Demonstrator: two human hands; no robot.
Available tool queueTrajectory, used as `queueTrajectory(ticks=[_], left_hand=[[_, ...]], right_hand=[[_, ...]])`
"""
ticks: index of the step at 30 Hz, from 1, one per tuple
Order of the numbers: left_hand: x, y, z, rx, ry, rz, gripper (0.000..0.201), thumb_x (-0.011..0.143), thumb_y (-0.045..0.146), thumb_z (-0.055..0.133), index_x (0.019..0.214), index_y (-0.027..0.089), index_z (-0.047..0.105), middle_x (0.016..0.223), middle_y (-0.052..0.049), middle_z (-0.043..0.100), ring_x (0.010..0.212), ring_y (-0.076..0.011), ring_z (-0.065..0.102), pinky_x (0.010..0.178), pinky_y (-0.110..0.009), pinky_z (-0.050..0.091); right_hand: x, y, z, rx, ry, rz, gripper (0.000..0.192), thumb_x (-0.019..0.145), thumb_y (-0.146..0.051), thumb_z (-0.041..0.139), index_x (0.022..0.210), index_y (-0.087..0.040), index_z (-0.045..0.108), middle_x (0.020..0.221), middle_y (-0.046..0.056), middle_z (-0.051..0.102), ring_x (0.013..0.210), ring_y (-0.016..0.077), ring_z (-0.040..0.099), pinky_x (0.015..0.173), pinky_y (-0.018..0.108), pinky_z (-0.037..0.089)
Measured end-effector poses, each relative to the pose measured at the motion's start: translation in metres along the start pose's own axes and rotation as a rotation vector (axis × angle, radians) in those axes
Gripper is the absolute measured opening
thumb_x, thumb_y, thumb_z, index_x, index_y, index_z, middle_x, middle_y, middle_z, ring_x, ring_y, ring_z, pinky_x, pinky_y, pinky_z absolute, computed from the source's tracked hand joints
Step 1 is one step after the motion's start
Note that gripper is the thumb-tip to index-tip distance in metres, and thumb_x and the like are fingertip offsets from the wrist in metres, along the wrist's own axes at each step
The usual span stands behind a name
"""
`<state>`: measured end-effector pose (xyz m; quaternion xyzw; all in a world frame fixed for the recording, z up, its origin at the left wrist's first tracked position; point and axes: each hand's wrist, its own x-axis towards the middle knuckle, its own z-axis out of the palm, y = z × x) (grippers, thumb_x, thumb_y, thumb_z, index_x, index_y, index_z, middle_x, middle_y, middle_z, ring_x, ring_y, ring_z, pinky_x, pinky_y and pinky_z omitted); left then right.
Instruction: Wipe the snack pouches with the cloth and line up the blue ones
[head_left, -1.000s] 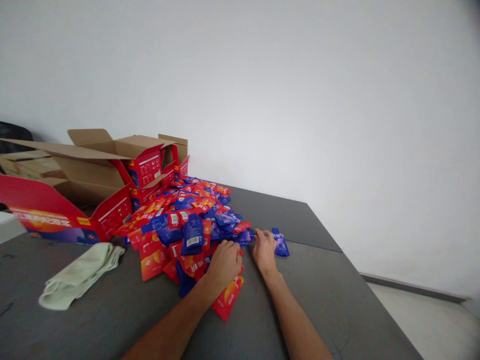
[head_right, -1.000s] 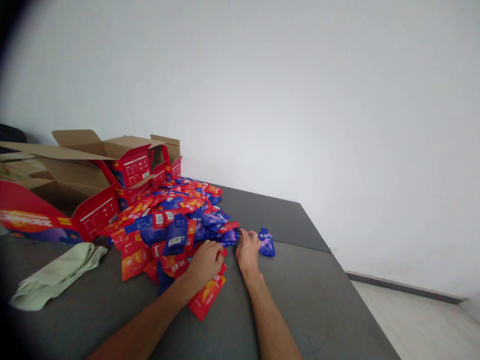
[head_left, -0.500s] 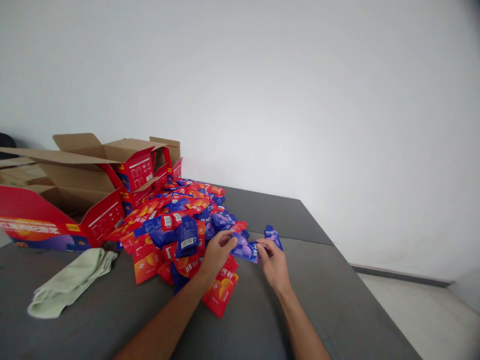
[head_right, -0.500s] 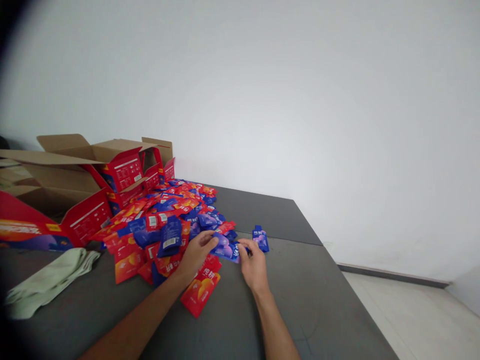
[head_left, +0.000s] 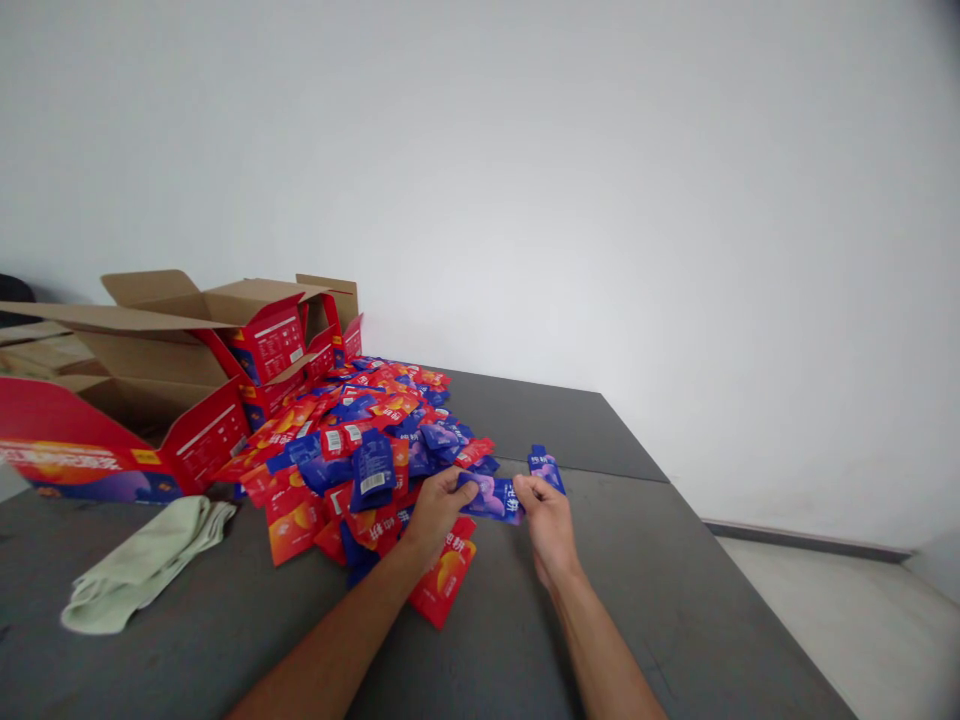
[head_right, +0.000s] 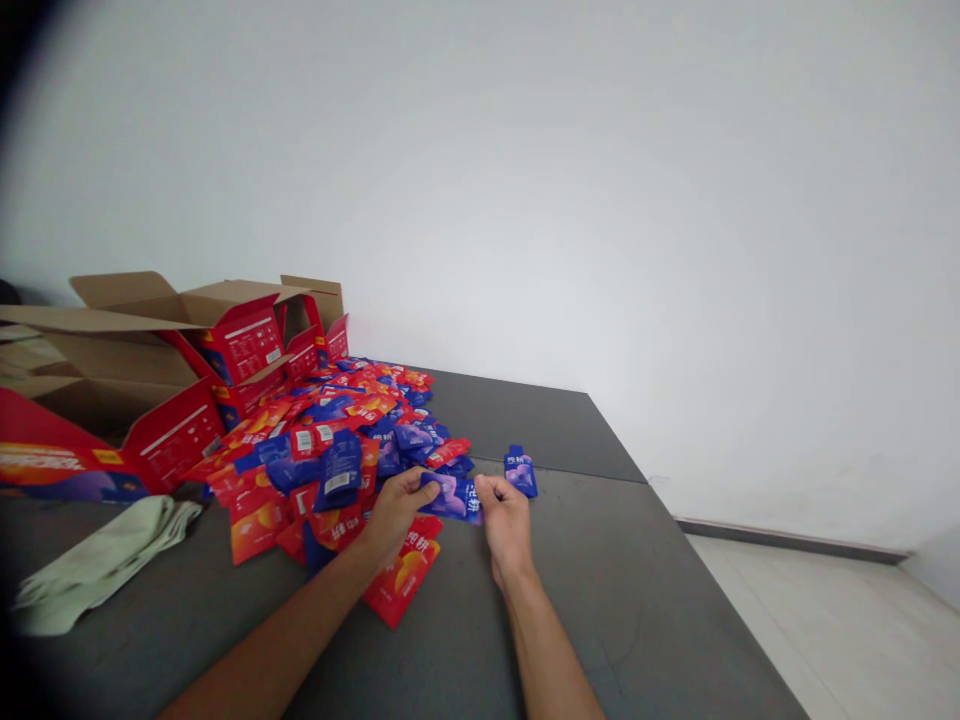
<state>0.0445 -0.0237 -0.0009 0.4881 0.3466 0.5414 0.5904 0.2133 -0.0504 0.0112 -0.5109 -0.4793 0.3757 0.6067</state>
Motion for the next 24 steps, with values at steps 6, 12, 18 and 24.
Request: queueTrajectory(ticks=[6, 12, 18, 24], left_hand=[[0.001, 0.001, -0.01, -0.005, -0.084, -0.129, 0.014, 0.067, 0.024, 0.073, 0.075, 0.015, 0.066, 0.067, 0.001, 0.064, 0.059, -0.0113, 0.055, 0.063, -0.024, 0.043], [-0.002, 0.006, -0.011, 0.266, -0.026, -0.009, 0.017, 0.069, 0.029, 0.075, 0.077, 0.014, 0.072, 0.071, -0.001, 0.066, 0.066, -0.0141, 0.058, 0.064, -0.025, 0.044], [-0.003, 0.007, -0.009, 0.451, -0.068, 0.07, 0.017, 0.071, 0.029, 0.071, 0.076, 0.013, 0.075, 0.071, -0.003, 0.07, 0.067, -0.0162, 0.06, 0.063, -0.026, 0.045], [-0.006, 0.014, -0.002, 0.346, -0.039, 0.034, 0.02, 0.07, 0.03, 0.074, 0.081, 0.013, 0.076, 0.075, -0.005, 0.073, 0.068, -0.0172, 0.064, 0.065, -0.026, 0.048]], right_hand=[[-0.001, 0.005, 0.001, -0.031, -0.036, 0.036, 0.039, 0.081, -0.055, 0.066, 0.068, -0.018, 0.062, 0.062, -0.002, 0.057, 0.055, 0.0129, 0.046, 0.052, 0.024, 0.035], [-0.002, 0.001, -0.003, -0.261, -0.113, -0.069, 0.039, 0.085, -0.053, 0.061, 0.069, -0.018, 0.066, 0.066, 0.0, 0.062, 0.061, 0.0149, 0.052, 0.058, 0.025, 0.04], [-0.001, -0.012, -0.012, -0.502, -0.319, -0.196, 0.023, 0.081, -0.042, 0.069, 0.089, -0.021, 0.076, 0.086, 0.004, 0.072, 0.08, 0.0197, 0.061, 0.075, 0.029, 0.046], [-0.004, -0.003, 0.0, -0.385, -0.146, -0.246, 0.014, 0.079, -0.034, 0.072, 0.075, -0.022, 0.077, 0.075, 0.004, 0.07, 0.075, 0.0193, 0.06, 0.072, 0.03, 0.045]])
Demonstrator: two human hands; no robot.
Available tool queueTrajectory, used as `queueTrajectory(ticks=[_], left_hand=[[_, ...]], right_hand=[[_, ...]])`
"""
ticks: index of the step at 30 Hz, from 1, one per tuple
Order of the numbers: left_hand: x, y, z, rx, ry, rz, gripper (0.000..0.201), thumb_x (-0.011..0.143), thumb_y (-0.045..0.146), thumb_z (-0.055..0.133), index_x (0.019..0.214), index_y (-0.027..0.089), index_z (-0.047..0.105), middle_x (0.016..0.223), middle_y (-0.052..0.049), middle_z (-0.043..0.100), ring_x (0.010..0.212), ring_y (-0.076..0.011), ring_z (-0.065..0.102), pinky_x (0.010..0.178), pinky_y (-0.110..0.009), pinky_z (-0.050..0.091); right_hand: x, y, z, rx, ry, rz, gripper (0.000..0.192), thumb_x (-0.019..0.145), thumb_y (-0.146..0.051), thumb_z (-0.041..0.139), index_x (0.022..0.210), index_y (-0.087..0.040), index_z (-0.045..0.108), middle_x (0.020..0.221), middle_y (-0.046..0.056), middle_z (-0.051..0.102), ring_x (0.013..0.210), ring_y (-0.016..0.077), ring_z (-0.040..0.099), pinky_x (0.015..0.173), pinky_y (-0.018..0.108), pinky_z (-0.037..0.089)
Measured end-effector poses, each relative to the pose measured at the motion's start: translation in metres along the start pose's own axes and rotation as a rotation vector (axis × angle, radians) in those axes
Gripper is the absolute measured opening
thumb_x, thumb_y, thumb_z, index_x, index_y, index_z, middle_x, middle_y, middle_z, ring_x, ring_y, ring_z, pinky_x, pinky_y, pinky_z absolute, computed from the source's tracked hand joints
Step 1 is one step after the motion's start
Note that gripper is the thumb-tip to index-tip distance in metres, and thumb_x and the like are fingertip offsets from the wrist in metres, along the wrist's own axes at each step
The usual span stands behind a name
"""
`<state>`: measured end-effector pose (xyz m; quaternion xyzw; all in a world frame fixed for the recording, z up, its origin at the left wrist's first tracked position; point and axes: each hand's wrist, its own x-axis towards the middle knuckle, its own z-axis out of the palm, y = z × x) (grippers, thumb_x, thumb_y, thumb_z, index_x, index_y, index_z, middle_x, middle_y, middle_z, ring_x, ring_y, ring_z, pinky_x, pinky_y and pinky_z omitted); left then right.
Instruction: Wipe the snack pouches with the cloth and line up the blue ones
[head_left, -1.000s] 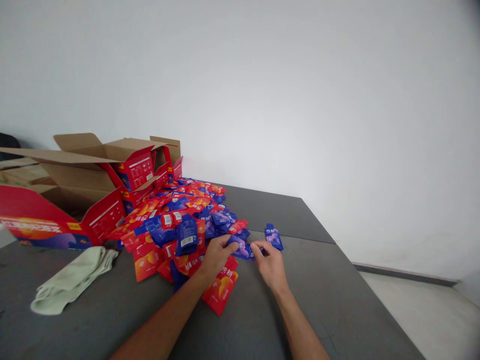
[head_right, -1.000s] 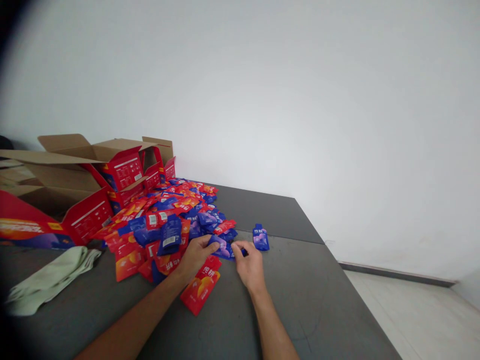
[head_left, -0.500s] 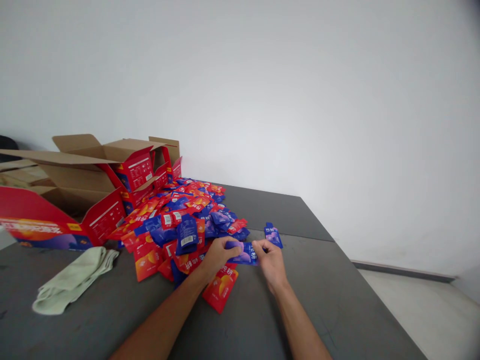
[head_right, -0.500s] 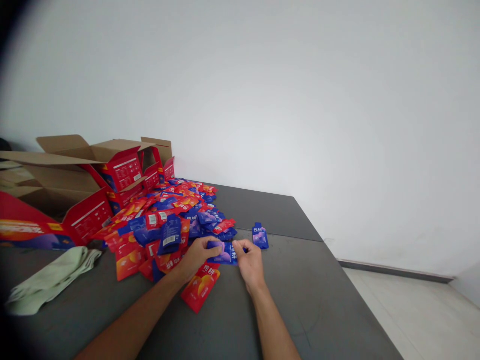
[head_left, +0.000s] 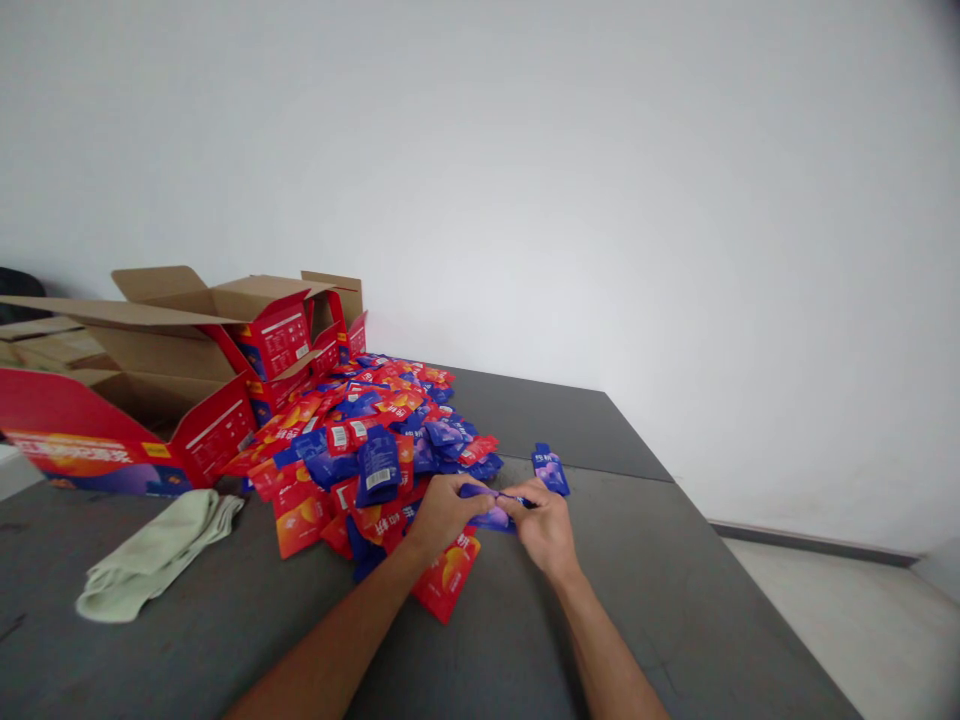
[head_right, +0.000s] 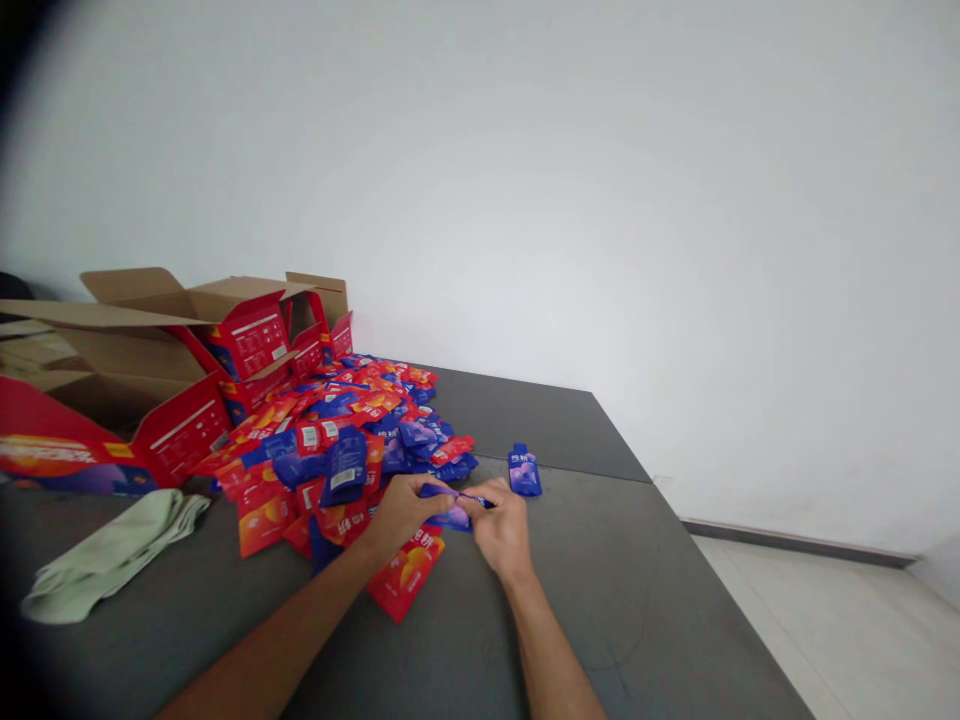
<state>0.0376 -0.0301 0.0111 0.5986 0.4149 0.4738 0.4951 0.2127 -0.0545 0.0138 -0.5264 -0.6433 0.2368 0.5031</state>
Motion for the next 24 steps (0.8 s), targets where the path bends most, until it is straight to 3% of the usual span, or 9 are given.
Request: queueTrajectory(ticks=[3, 5, 9, 13, 16, 20, 24], left_hand=[[-0.001, 0.004, 0.001, -0.224, 0.011, -0.058, 0.032, 0.071, 0.033, 0.076, 0.096, 0.013, 0.071, 0.085, -0.007, 0.074, 0.073, -0.0188, 0.068, 0.069, -0.029, 0.052], [-0.001, 0.005, 0.001, -0.328, -0.015, -0.087, 0.04, 0.072, 0.034, 0.076, 0.105, 0.014, 0.067, 0.093, -0.009, 0.074, 0.076, -0.0198, 0.069, 0.071, -0.031, 0.054], [-0.001, 0.001, 0.001, -0.292, 0.057, -0.07, 0.04, 0.074, 0.032, 0.074, 0.107, 0.013, 0.062, 0.09, -0.008, 0.073, 0.074, -0.019, 0.069, 0.068, -0.029, 0.054], [-0.003, 0.0, 0.003, -0.28, 0.044, 0.013, 0.043, 0.079, 0.028, 0.069, 0.116, 0.019, 0.05, 0.086, -0.002, 0.07, 0.07, -0.0164, 0.067, 0.064, -0.028, 0.053], [-0.007, 0.002, 0.007, -0.241, -0.006, 0.069, 0.043, 0.081, 0.025, 0.065, 0.119, 0.021, 0.046, 0.089, -0.002, 0.071, 0.074, -0.0167, 0.068, 0.066, -0.028, 0.054], [-0.012, 0.002, 0.011, -0.089, 0.059, 0.147, 0.037, 0.084, 0.024, 0.063, 0.117, 0.022, 0.046, 0.106, -0.006, 0.071, 0.096, -0.0205, 0.07, 0.08, -0.033, 0.056], [-0.014, -0.005, 0.009, 0.171, 0.073, 0.279, 0.031, 0.087, 0.024, 0.06, 0.117, 0.023, 0.049, 0.116, -0.006, 0.068, 0.115, -0.0203, 0.063, 0.099, -0.037, 0.051]], right_hand=[[0.0, 0.007, 0.005, 0.109, 0.094, 0.119, 0.018, 0.077, -0.039, 0.074, 0.079, -0.021, 0.077, 0.076, 0.004, 0.07, 0.069, 0.0185, 0.06, 0.065, 0.03, 0.045], [0.001, 0.01, 0.003, 0.223, 0.09, 0.225, 0.026, 0.076, -0.044, 0.075, 0.082, -0.019, 0.076, 0.075, 0.004, 0.07, 0.064, 0.0173, 0.059, 0.061, 0.029, 0.045], [0.0, 0.006, -0.005, 0.318, -0.12, 0.307, 0.036, 0.076, -0.051, 0.075, 0.076, -0.015, 0.072, 0.07, 0.004, 0.069, 0.059, 0.0157, 0.058, 0.056, 0.026, 0.043], [-0.002, -0.002, -0.007, 0.273, -0.217, 0.229, 0.033, 0.08, -0.049, 0.071, 0.085, -0.016, 0.071, 0.076, 0.004, 0.071, 0.064, 0.0157, 0.06, 0.059, 0.025, 0.045], [-0.002, 0.0, -0.004, 0.275, -0.142, 0.216, 0.028, 0.081, -0.044, 0.071, 0.078, -0.016, 0.07, 0.073, 0.003, 0.069, 0.063, 0.0153, 0.059, 0.06, 0.026, 0.045], [0.001, 0.004, -0.002, 0.209, -0.063, 0.132, 0.022, 0.081, -0.037, 0.07, 0.071, -0.018, 0.068, 0.069, 0.002, 0.067, 0.063, 0.0159, 0.058, 0.062, 0.028, 0.047], [0.001, -0.006, -0.006, 0.024, -0.022, -0.133, 0.014, 0.086, -0.027, 0.064, 0.097, -0.022, 0.071, 0.099, 0.007, 0.071, 0.091, 0.0215, 0.063, 0.087, 0.036, 0.049]])
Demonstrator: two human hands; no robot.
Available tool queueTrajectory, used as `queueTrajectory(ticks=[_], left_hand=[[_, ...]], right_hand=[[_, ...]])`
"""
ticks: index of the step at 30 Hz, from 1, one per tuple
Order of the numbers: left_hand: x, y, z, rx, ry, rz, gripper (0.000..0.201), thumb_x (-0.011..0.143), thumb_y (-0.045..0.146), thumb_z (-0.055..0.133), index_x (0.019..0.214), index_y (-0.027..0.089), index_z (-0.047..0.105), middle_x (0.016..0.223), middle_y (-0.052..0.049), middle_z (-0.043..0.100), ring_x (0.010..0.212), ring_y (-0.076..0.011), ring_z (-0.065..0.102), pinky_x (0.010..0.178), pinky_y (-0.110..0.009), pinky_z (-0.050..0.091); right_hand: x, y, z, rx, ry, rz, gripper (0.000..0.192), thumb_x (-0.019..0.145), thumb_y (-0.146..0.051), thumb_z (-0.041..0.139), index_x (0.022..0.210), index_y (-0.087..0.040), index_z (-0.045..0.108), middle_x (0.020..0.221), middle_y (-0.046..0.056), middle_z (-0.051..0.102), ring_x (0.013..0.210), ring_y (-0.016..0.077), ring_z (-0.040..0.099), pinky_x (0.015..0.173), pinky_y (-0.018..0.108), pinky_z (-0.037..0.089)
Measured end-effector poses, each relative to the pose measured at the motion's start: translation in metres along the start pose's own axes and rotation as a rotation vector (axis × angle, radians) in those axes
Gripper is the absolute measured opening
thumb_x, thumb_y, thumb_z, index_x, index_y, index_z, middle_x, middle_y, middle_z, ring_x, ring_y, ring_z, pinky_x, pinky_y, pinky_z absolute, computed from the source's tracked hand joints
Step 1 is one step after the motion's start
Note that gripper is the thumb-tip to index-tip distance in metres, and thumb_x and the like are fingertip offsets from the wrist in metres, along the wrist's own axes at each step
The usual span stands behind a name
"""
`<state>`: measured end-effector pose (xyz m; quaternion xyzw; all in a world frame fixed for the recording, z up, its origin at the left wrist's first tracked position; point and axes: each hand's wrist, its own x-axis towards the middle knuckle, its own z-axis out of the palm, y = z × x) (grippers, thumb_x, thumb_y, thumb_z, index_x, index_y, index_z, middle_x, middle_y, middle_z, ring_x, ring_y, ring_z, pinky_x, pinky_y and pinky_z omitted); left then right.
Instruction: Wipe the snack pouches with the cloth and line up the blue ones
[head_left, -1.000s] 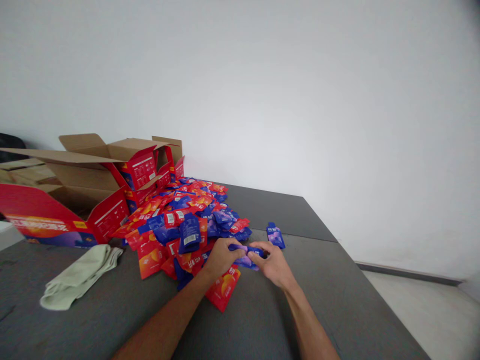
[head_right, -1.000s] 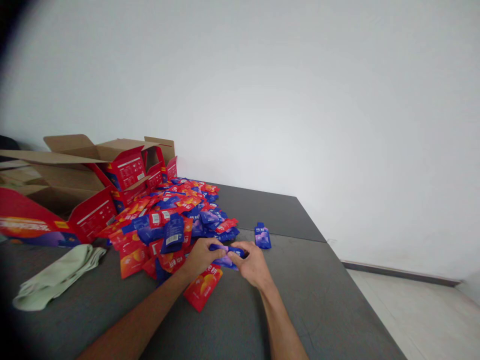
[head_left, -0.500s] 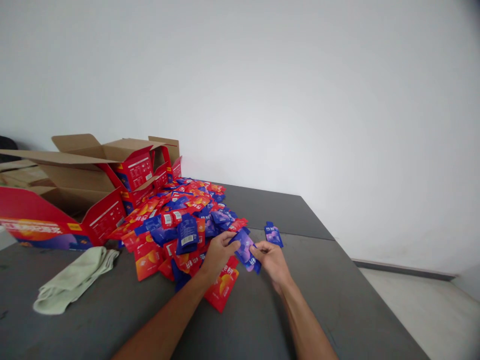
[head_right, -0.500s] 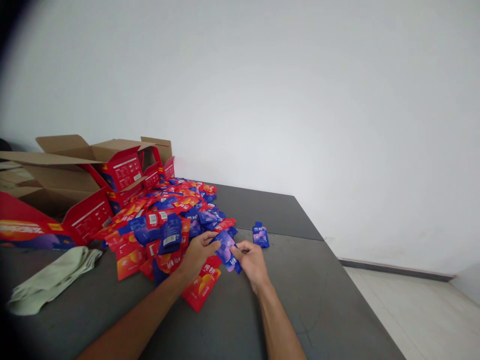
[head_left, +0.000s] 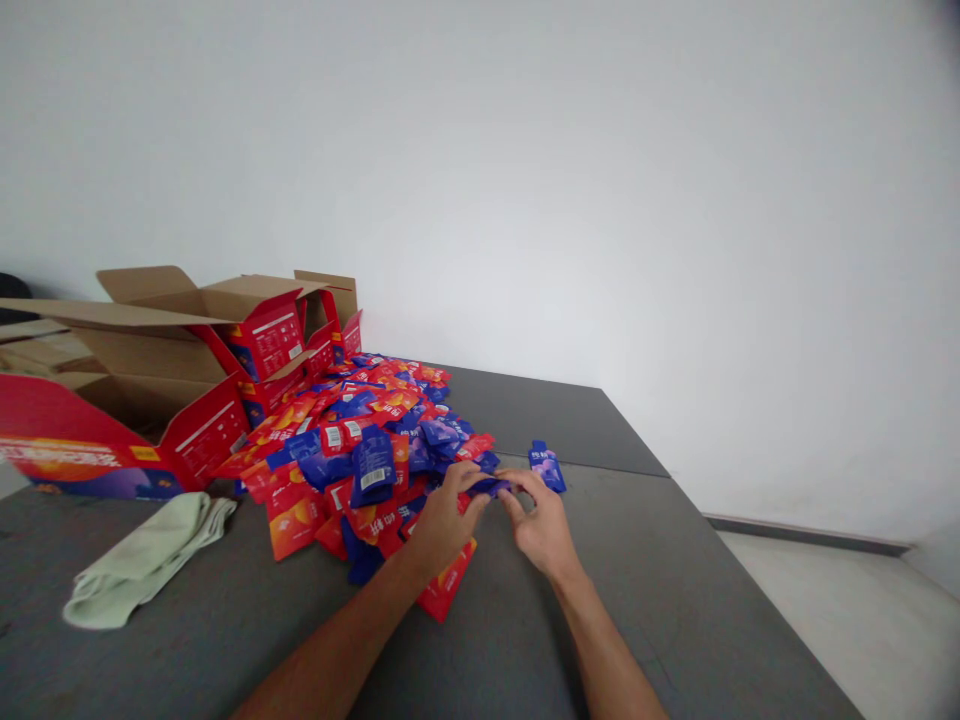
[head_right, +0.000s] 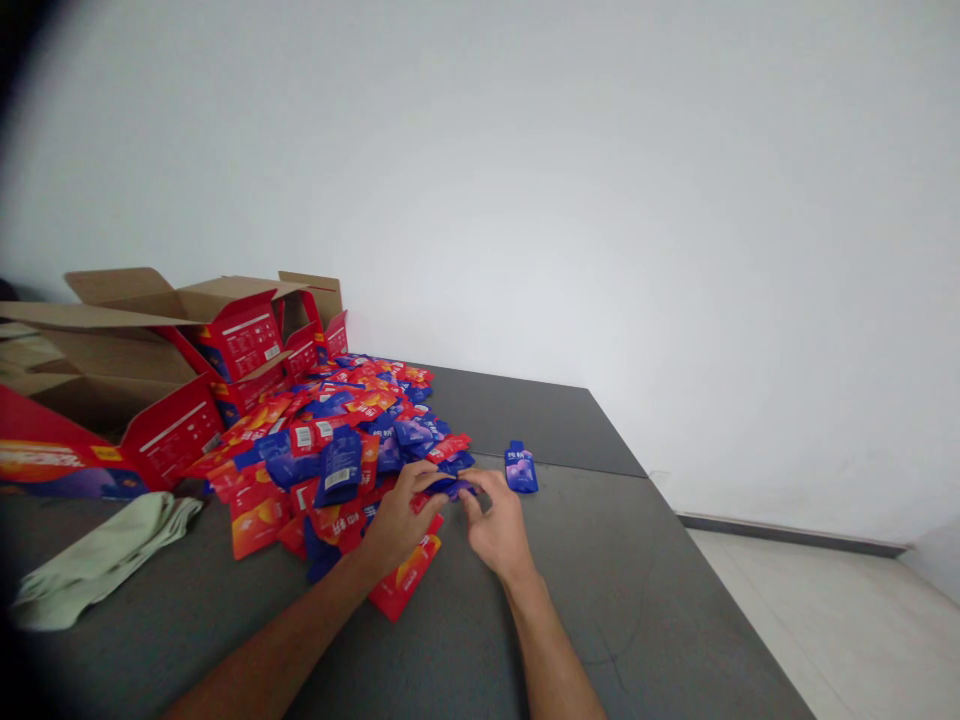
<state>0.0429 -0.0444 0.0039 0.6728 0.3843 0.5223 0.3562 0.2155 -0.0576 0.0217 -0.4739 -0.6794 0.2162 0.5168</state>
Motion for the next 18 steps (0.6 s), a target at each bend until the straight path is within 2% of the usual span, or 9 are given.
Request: queueTrajectory(ticks=[2, 3, 7, 11, 15, 18], left_hand=[[0.0, -0.005, -0.001, 0.099, -0.043, 0.079, 0.029, 0.09, 0.022, 0.056, 0.118, 0.024, 0.051, 0.12, -0.006, 0.067, 0.117, -0.019, 0.062, 0.102, -0.037, 0.049], [0.0, -0.007, -0.002, 0.142, -0.055, 0.11, 0.029, 0.09, 0.021, 0.055, 0.119, 0.024, 0.052, 0.121, -0.006, 0.066, 0.117, -0.0187, 0.062, 0.103, -0.037, 0.049], [0.001, -0.009, -0.004, 0.277, -0.053, 0.201, 0.032, 0.091, 0.02, 0.054, 0.123, 0.024, 0.055, 0.123, -0.006, 0.065, 0.119, -0.0192, 0.06, 0.103, -0.037, 0.048], [0.001, -0.002, -0.005, 0.322, -0.081, 0.265, 0.024, 0.094, 0.024, 0.053, 0.117, 0.023, 0.06, 0.115, -0.006, 0.069, 0.11, -0.0191, 0.064, 0.099, -0.035, 0.05], [0.003, 0.009, -0.01, 0.286, -0.173, 0.23, 0.019, 0.093, 0.023, 0.051, 0.106, 0.023, 0.065, 0.105, -0.003, 0.072, 0.099, -0.0173, 0.067, 0.09, -0.029, 0.051], [0.005, 0.016, -0.014, 0.255, -0.223, 0.158, 0.018, 0.091, 0.025, 0.054, 0.102, 0.023, 0.068, 0.1, -0.002, 0.073, 0.094, -0.0177, 0.067, 0.086, -0.027, 0.05]], right_hand=[[-0.001, -0.007, -0.002, -0.057, 0.004, -0.097, 0.024, 0.087, -0.023, 0.063, 0.11, -0.025, 0.069, 0.112, 0.008, 0.068, 0.105, 0.0229, 0.061, 0.096, 0.039, 0.047], [-0.001, -0.009, -0.002, -0.059, 0.004, -0.125, 0.024, 0.087, -0.023, 0.063, 0.111, -0.026, 0.068, 0.114, 0.007, 0.068, 0.107, 0.0228, 0.061, 0.098, 0.04, 0.046], [-0.002, -0.011, 0.0, 0.005, 0.019, -0.163, 0.012, 0.09, -0.023, 0.06, 0.098, -0.026, 0.069, 0.106, 0.006, 0.07, 0.101, 0.0209, 0.064, 0.095, 0.038, 0.049], [-0.003, -0.004, 0.002, -0.023, 0.054, -0.106, 0.013, 0.09, -0.026, 0.061, 0.1, -0.025, 0.07, 0.095, 0.005, 0.07, 0.088, 0.0199, 0.063, 0.084, 0.034, 0.051], [-0.005, -0.002, 0.0, -0.05, -0.016, -0.103, 0.024, 0.09, -0.026, 0.059, 0.114, -0.024, 0.065, 0.096, 0.005, 0.067, 0.078, 0.0179, 0.059, 0.077, 0.031, 0.05], [-0.005, -0.008, -0.005, -0.065, -0.143, -0.13, 0.023, 0.09, -0.025, 0.058, 0.111, -0.024, 0.066, 0.099, 0.006, 0.066, 0.081, 0.0182, 0.059, 0.077, 0.03, 0.049]])
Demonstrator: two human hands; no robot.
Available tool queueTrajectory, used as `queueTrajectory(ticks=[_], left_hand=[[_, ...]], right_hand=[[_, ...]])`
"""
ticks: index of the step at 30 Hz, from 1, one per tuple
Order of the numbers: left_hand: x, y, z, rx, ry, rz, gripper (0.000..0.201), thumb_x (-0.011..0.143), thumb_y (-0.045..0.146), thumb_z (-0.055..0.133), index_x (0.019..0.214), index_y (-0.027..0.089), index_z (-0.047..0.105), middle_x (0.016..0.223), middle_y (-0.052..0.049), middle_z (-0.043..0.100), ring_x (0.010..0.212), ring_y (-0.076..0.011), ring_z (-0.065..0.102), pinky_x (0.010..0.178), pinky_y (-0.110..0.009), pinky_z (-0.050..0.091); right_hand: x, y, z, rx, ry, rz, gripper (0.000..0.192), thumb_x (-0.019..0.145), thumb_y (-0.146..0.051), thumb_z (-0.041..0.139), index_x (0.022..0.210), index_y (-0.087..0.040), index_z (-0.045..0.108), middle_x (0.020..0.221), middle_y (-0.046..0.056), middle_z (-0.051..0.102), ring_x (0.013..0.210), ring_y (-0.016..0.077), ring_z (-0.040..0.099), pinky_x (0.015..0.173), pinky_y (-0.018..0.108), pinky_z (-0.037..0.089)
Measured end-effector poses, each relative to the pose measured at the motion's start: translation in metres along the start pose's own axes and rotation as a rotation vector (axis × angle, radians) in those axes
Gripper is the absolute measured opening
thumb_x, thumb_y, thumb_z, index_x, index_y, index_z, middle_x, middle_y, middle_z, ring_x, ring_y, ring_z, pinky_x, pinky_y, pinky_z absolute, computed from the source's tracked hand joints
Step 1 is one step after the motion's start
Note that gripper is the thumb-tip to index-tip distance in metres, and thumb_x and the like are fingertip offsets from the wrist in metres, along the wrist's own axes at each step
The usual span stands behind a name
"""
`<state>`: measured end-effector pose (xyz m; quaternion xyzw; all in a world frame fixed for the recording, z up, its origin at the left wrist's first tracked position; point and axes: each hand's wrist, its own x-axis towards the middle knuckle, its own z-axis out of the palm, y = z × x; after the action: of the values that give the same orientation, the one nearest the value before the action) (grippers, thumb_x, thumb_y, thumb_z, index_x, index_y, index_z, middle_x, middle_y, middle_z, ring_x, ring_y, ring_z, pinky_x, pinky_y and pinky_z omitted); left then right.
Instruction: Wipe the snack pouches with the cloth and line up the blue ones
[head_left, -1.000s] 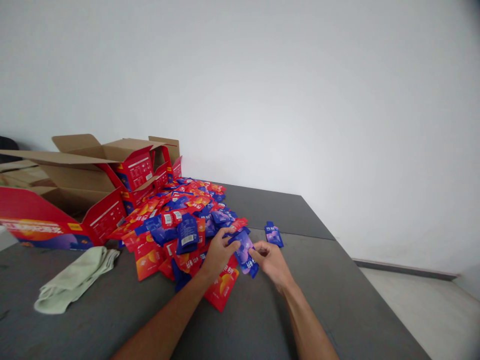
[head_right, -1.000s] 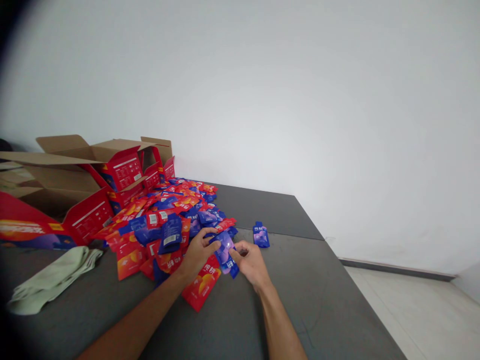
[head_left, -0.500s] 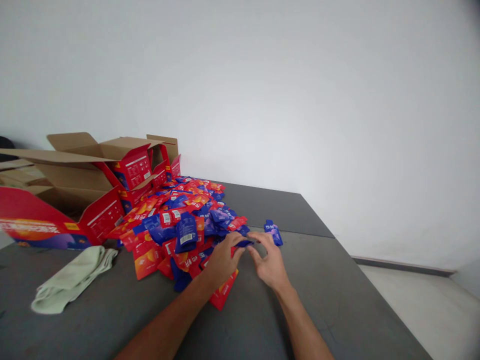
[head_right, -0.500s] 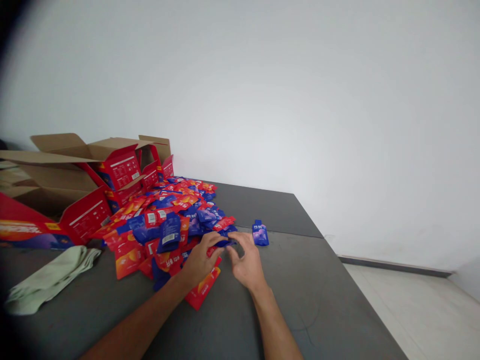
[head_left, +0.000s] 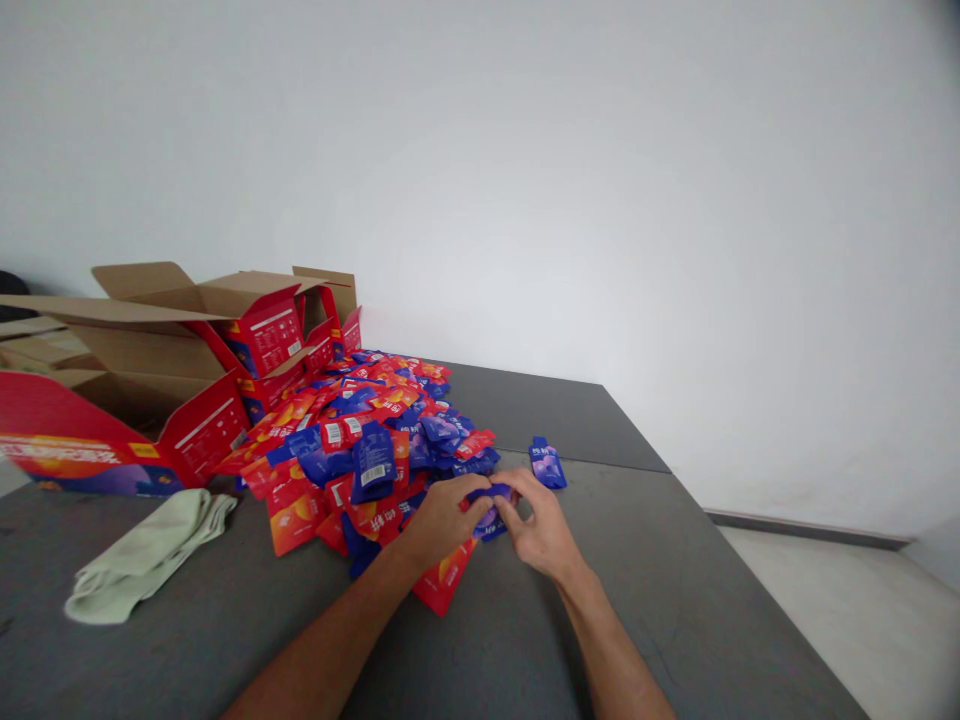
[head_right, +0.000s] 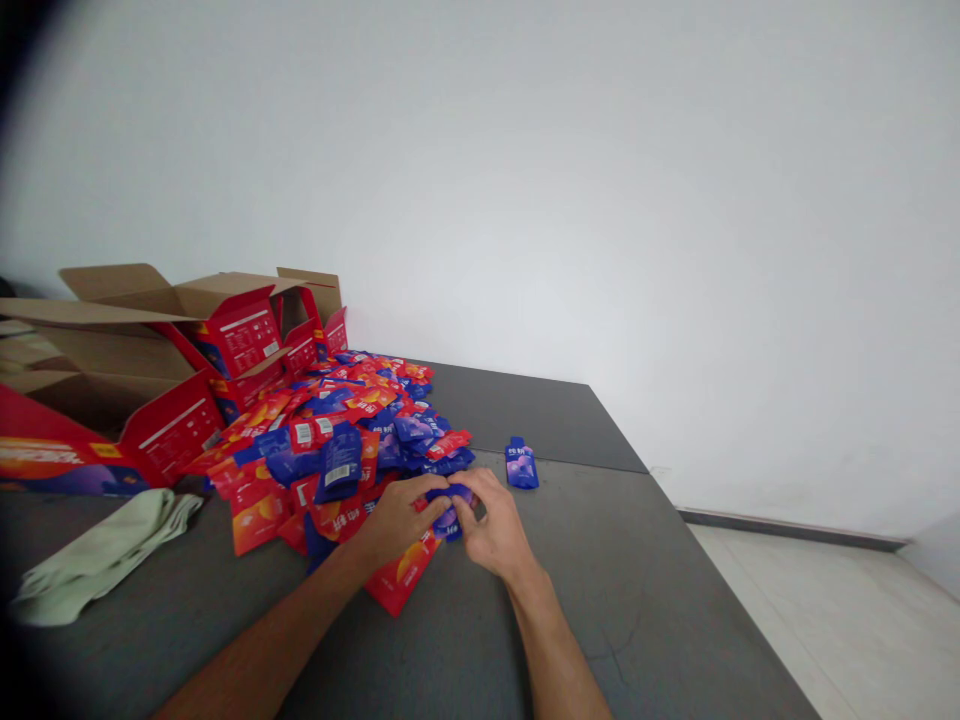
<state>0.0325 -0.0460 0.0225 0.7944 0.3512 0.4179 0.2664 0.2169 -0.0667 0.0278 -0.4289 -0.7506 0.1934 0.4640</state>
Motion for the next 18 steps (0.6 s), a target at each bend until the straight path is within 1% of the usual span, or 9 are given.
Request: queueTrajectory(ticks=[2, 5, 8, 11, 14, 16, 18], left_hand=[[0.001, 0.002, -0.001, -0.02, -0.035, -0.025, 0.016, 0.09, 0.025, 0.055, 0.098, 0.024, 0.069, 0.097, -0.001, 0.074, 0.091, -0.0179, 0.067, 0.084, -0.027, 0.048], [0.001, 0.003, -0.001, -0.041, -0.023, -0.064, 0.016, 0.088, 0.026, 0.056, 0.095, 0.023, 0.07, 0.093, 0.0, 0.074, 0.086, -0.0175, 0.066, 0.081, -0.026, 0.047], [0.001, 0.005, -0.001, -0.041, 0.003, -0.107, 0.014, 0.086, 0.026, 0.057, 0.091, 0.022, 0.07, 0.082, 0.001, 0.071, 0.075, -0.015, 0.062, 0.072, -0.024, 0.045], [0.001, 0.003, -0.002, -0.008, -0.014, -0.113, 0.01, 0.084, 0.027, 0.06, 0.083, 0.021, 0.068, 0.073, 0.003, 0.066, 0.066, -0.0125, 0.056, 0.064, -0.022, 0.04], [0.001, -0.002, -0.003, 0.005, -0.056, -0.111, 0.009, 0.083, 0.026, 0.061, 0.08, 0.019, 0.065, 0.068, 0.004, 0.06, 0.061, -0.0113, 0.052, 0.058, -0.022, 0.035], [0.0, -0.005, -0.003, -0.008, -0.073, -0.121, 0.009, 0.083, 0.025, 0.06, 0.08, 0.019, 0.064, 0.065, 0.004, 0.057, 0.06, -0.011, 0.05, 0.056, -0.023, 0.033], [-0.001, -0.005, -0.002, -0.038, -0.093, -0.128, 0.009, 0.083, 0.026, 0.059, 0.08, 0.018, 0.063, 0.064, 0.005, 0.055, 0.059, -0.0108, 0.049, 0.056, -0.022, 0.032]], right_hand=[[0.001, -0.004, -0.003, -0.009, -0.044, 0.028, 0.018, 0.089, -0.024, 0.058, 0.104, -0.023, 0.067, 0.094, 0.005, 0.065, 0.079, 0.018, 0.058, 0.075, 0.03, 0.048], [0.002, -0.008, -0.005, -0.015, -0.026, 0.093, 0.012, 0.086, -0.022, 0.058, 0.096, -0.022, 0.065, 0.086, 0.003, 0.064, 0.073, 0.0169, 0.057, 0.071, 0.029, 0.046], [0.002, -0.009, -0.006, -0.022, -0.003, 0.163, 0.01, 0.082, -0.018, 0.059, 0.09, -0.022, 0.064, 0.078, 0.0, 0.062, 0.069, 0.0161, 0.056, 0.067, 0.027, 0.044], [0.0, -0.009, -0.008, -0.011, -0.055, 0.2, 0.01, 0.08, -0.017, 0.06, 0.089, -0.022, 0.063, 0.075, -0.001, 0.062, 0.066, 0.0151, 0.056, 0.064, 0.026, 0.043], [-0.001, -0.011, -0.01, -0.003, -0.137, 0.161, 0.012, 0.083, -0.019, 0.058, 0.093, -0.021, 0.065, 0.083, 0.001, 0.064, 0.07, 0.0154, 0.057, 0.065, 0.026, 0.043], [-0.001, -0.012, -0.012, -0.015, -0.169, 0.117, 0.014, 0.084, -0.02, 0.059, 0.096, -0.021, 0.066, 0.087, 0.002, 0.065, 0.074, 0.0159, 0.057, 0.067, 0.026, 0.043], [0.0, -0.014, -0.015, -0.027, -0.185, 0.096, 0.009, 0.087, -0.022, 0.058, 0.091, -0.021, 0.066, 0.085, 0.002, 0.064, 0.073, 0.0154, 0.056, 0.066, 0.026, 0.041]])
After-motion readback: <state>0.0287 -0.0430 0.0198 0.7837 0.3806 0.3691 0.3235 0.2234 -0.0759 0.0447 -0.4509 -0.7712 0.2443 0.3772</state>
